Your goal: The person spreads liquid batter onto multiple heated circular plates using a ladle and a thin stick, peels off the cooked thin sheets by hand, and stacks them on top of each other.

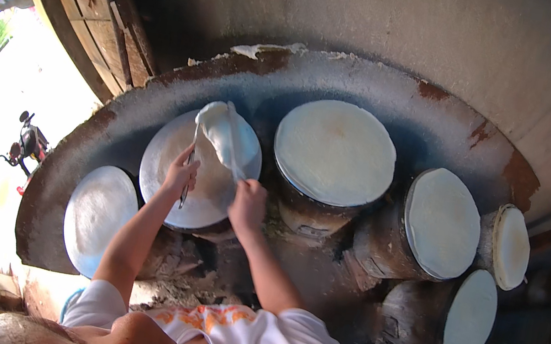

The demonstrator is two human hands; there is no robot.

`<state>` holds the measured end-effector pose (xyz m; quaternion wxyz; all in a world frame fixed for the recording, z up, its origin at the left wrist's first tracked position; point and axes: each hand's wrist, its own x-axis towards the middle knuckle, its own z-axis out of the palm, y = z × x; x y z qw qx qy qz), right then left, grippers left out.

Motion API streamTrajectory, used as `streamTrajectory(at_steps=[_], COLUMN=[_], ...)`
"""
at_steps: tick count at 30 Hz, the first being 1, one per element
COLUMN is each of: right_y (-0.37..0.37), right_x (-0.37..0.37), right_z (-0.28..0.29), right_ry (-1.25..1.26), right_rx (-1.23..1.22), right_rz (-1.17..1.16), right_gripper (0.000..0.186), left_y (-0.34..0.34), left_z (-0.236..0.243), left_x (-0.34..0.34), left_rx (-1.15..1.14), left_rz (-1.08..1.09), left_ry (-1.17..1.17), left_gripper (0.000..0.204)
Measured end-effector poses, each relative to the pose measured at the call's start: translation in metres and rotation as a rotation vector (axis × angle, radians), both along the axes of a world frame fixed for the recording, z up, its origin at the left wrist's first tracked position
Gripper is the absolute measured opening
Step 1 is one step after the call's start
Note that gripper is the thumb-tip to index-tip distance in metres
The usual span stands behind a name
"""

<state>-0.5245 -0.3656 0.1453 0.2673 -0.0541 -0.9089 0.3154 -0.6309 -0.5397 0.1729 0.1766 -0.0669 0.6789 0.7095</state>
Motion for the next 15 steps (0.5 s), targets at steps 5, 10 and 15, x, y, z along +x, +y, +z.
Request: streamTrajectory(at_steps=[5, 10, 15], right_y=[-0.005, -0.001, -0.01], right_x=[0.052, -0.006, 0.02], right_z=[-0.017, -0.011, -0.02], right_ry=[-0.091, 0.088, -0.071], right_rx=[-0.091, 0.023, -0.015], right_rz=[0.034, 0.033, 0.023], right_gripper=[0.038, 0.035, 0.035], left_y=[-0.039, -0.055, -0.065], left_z=[-0.013, -0.01, -0.016], left_x=[0.005, 0.006, 0.012], left_rx=[-0.057, -0.307, -0.248], left_rz=[0.007, 0.028, 0.023], left_ry=[0.007, 0.104, 0.062], left_gripper=[0.058, 0.057, 0.057])
